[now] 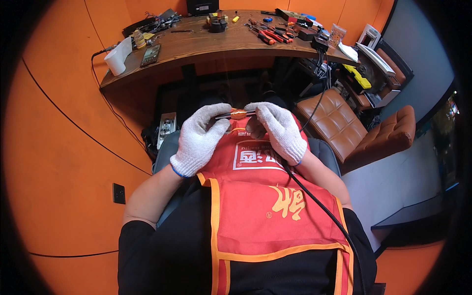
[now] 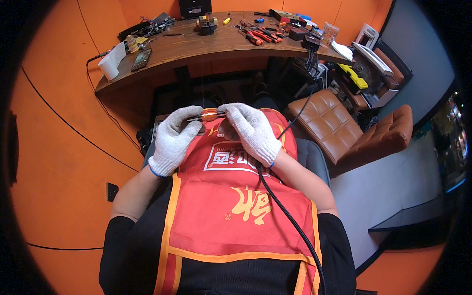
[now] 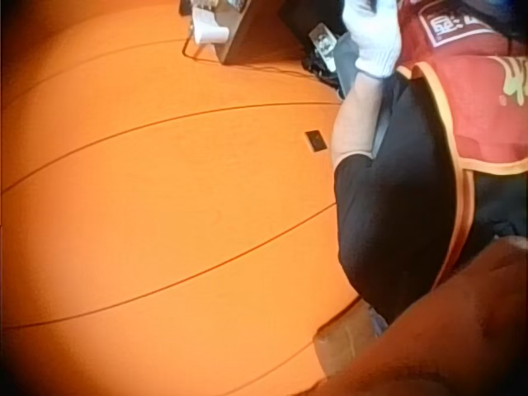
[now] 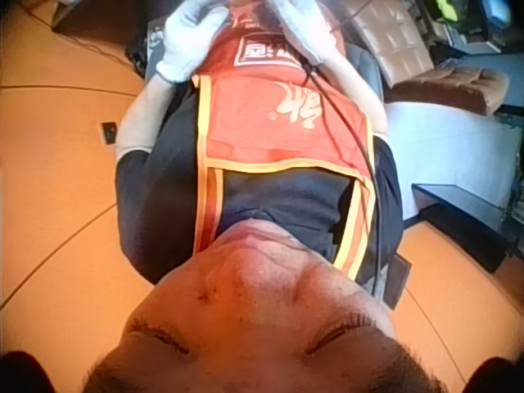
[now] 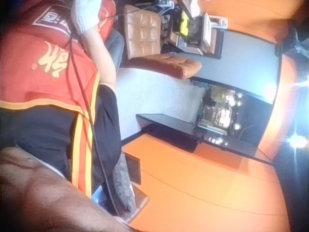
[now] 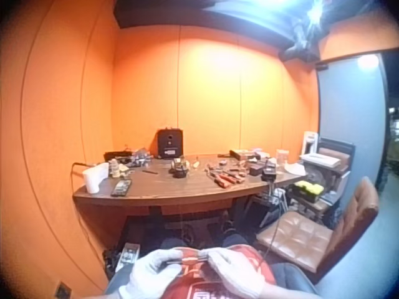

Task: The person holds a small cylindrical electronic component with both gloved hands and repeatedly rotates and adjusts it. The hands remain centered in the frame, manipulating the component without using any visible tools.

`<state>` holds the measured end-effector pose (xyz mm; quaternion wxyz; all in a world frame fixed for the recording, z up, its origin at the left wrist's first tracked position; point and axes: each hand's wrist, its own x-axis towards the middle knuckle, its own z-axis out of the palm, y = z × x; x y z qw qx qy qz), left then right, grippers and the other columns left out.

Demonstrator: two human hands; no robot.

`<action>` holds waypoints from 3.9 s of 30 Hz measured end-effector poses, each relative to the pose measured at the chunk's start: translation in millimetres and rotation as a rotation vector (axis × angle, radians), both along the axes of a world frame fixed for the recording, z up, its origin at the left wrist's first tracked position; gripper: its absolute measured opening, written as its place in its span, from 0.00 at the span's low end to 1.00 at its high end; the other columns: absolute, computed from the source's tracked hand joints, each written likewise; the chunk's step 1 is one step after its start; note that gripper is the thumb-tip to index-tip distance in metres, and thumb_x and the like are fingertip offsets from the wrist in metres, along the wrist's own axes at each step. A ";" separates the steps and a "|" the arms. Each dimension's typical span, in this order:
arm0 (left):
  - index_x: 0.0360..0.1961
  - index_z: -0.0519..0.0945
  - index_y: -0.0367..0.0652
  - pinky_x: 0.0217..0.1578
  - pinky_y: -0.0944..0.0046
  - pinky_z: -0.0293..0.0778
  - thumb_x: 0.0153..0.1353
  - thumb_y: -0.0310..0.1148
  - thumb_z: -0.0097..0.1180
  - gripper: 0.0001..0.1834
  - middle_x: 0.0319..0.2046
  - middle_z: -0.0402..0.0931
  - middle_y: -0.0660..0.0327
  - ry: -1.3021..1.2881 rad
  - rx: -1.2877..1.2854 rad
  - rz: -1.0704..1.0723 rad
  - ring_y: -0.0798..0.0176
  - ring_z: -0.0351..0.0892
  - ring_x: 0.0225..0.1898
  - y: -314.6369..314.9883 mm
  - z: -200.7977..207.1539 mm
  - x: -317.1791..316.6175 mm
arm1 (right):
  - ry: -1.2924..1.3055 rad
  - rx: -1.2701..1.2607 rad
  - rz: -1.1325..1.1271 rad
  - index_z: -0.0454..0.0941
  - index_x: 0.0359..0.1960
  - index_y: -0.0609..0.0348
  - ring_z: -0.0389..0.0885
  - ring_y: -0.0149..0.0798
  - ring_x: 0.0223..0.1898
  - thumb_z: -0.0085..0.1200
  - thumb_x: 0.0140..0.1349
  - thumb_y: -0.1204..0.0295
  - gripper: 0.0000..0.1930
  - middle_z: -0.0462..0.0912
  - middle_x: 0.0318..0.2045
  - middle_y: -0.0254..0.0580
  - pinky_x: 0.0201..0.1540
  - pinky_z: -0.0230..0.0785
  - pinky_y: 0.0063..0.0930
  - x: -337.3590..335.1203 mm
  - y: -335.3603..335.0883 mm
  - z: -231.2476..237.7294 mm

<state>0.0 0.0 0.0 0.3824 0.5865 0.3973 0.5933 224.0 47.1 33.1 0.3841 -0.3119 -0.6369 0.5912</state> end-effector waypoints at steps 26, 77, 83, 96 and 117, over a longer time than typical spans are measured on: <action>0.58 0.78 0.33 0.54 0.66 0.78 0.68 0.23 0.59 0.18 0.51 0.82 0.56 -0.063 -0.129 -0.047 0.66 0.82 0.50 -1.8 1.0 -3.5 | 0.034 0.209 -0.099 0.75 0.60 0.66 0.79 0.27 0.39 0.48 0.77 0.67 0.17 0.82 0.39 0.38 0.45 0.73 0.21 -15.0 -5.0 -5.2; 0.54 0.80 0.36 0.56 0.65 0.76 0.64 0.20 0.60 0.17 0.49 0.82 0.59 0.110 0.074 0.082 0.66 0.81 0.52 -0.4 2.6 -3.6 | -0.030 0.229 -0.112 0.77 0.60 0.65 0.80 0.27 0.47 0.55 0.70 0.77 0.17 0.83 0.49 0.40 0.52 0.74 0.20 -12.4 0.0 -6.5; 0.51 0.80 0.36 0.56 0.66 0.76 0.62 0.18 0.60 0.16 0.49 0.80 0.59 0.161 0.129 0.061 0.66 0.80 0.52 -2.2 4.1 -5.2 | -0.016 0.160 -0.087 0.76 0.59 0.66 0.80 0.27 0.44 0.53 0.72 0.72 0.17 0.83 0.47 0.40 0.50 0.74 0.21 -12.1 -1.3 -5.9; 0.51 0.80 0.37 0.59 0.63 0.75 0.61 0.14 0.58 0.17 0.55 0.76 0.57 0.141 0.202 0.041 0.62 0.78 0.57 1.1 0.7 -5.9 | 0.021 0.088 -0.040 0.76 0.60 0.66 0.82 0.27 0.41 0.49 0.77 0.68 0.17 0.84 0.43 0.40 0.48 0.76 0.21 -11.6 -3.5 -2.5; 0.55 0.79 0.35 0.37 0.67 0.81 0.77 0.35 0.50 0.16 0.37 0.84 0.57 -0.155 -0.172 -0.088 0.68 0.83 0.32 -0.6 1.3 -7.2 | -0.016 0.164 -0.076 0.80 0.56 0.65 0.82 0.28 0.47 0.56 0.70 0.78 0.14 0.85 0.48 0.41 0.53 0.75 0.22 -13.2 -0.7 -4.7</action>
